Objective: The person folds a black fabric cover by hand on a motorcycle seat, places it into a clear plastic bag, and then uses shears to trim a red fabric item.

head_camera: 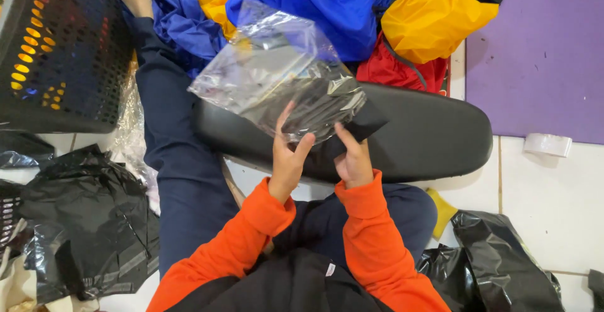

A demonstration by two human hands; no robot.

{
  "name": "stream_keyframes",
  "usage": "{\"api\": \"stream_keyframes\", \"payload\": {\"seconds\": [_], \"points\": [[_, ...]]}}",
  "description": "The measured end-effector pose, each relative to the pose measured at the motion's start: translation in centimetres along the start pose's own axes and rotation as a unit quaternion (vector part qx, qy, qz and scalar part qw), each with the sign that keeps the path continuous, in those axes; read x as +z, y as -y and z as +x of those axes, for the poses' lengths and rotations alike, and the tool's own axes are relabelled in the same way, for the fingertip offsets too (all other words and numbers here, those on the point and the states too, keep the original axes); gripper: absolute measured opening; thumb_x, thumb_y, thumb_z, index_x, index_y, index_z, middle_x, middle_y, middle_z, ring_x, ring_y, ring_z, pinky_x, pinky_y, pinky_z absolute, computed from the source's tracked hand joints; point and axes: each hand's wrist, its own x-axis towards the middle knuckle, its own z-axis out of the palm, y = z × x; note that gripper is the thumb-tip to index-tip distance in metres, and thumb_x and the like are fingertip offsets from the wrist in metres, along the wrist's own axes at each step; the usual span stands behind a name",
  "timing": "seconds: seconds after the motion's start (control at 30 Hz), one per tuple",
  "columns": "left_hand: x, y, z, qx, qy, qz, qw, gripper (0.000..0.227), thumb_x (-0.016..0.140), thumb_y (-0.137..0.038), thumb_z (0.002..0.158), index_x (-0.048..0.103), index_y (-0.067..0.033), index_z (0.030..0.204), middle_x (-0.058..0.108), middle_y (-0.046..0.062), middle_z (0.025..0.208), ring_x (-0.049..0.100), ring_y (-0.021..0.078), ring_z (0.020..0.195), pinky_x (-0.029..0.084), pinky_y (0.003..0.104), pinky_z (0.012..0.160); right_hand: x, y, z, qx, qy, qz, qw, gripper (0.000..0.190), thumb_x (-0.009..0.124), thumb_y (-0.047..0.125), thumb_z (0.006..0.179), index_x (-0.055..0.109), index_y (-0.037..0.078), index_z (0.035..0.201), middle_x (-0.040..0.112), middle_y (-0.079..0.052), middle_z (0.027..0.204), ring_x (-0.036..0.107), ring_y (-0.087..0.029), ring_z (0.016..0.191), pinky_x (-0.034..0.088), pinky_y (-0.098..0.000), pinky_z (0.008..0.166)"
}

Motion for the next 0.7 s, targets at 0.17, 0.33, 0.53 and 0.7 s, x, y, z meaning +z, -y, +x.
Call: {"api": "stream_keyframes", "payload": {"seconds": [0.17, 0.33, 0.53, 0.7], "points": [[0.0, -0.4, 1.3, -0.124, 0.029, 0.130, 0.983, 0.074, 0.081, -0.034, 0.089, 0.049, -0.0002, 0.147, 0.061, 0.023, 0.138, 0.056, 0.0312, 0.134, 0.045, 0.046, 0.114, -1.8, -0.9, 0.6, 0.110, 0.017, 0.017, 0.994, 0.030, 0.071, 0.005, 0.096, 0.070, 0.008, 0.126, 0.075, -0.014, 0.109, 0.075, -0.030, 0.101, 0.062, -0.0512, 0.090], [0.5, -1.3, 0.8, -0.120, 0.089, 0.138, 0.979, 0.105, 0.089, -0.038, 0.078, 0.032, -0.0020, 0.158, 0.053, 0.027, 0.147, 0.051, 0.0364, 0.138, 0.043, 0.047, 0.116, -0.9, 1.1, 0.5, 0.120, -0.012, -0.023, 0.992, 0.033, 0.072, 0.009, 0.096, 0.068, 0.007, 0.128, 0.075, -0.015, 0.110, 0.075, -0.030, 0.101, 0.062, -0.0522, 0.086], [-1.9, 1.9, -1.1, -0.167, 0.000, 0.135, 0.977, 0.066, 0.093, -0.020, 0.075, 0.062, 0.0000, 0.129, 0.070, 0.020, 0.114, 0.067, 0.0285, 0.110, 0.056, 0.037, 0.096, -2.8, 0.6, 2.1, 0.154, -0.026, 0.021, 0.988, 0.031, 0.071, 0.012, 0.096, 0.069, 0.006, 0.127, 0.075, -0.015, 0.115, 0.075, -0.029, 0.103, 0.060, -0.0493, 0.091], [-1.4, -0.8, -1.0, -0.079, -0.008, 0.204, 0.976, 0.007, 0.081, -0.012, 0.090, 0.082, -0.0121, 0.097, 0.081, 0.005, 0.087, 0.079, 0.0189, 0.083, 0.063, 0.026, 0.071, -2.7, 1.2, 2.2, 0.198, -0.057, 0.133, 0.969, 0.027, 0.065, 0.007, 0.095, 0.067, -0.004, 0.120, 0.074, -0.021, 0.114, 0.073, -0.034, 0.108, 0.057, -0.0521, 0.102]]}}
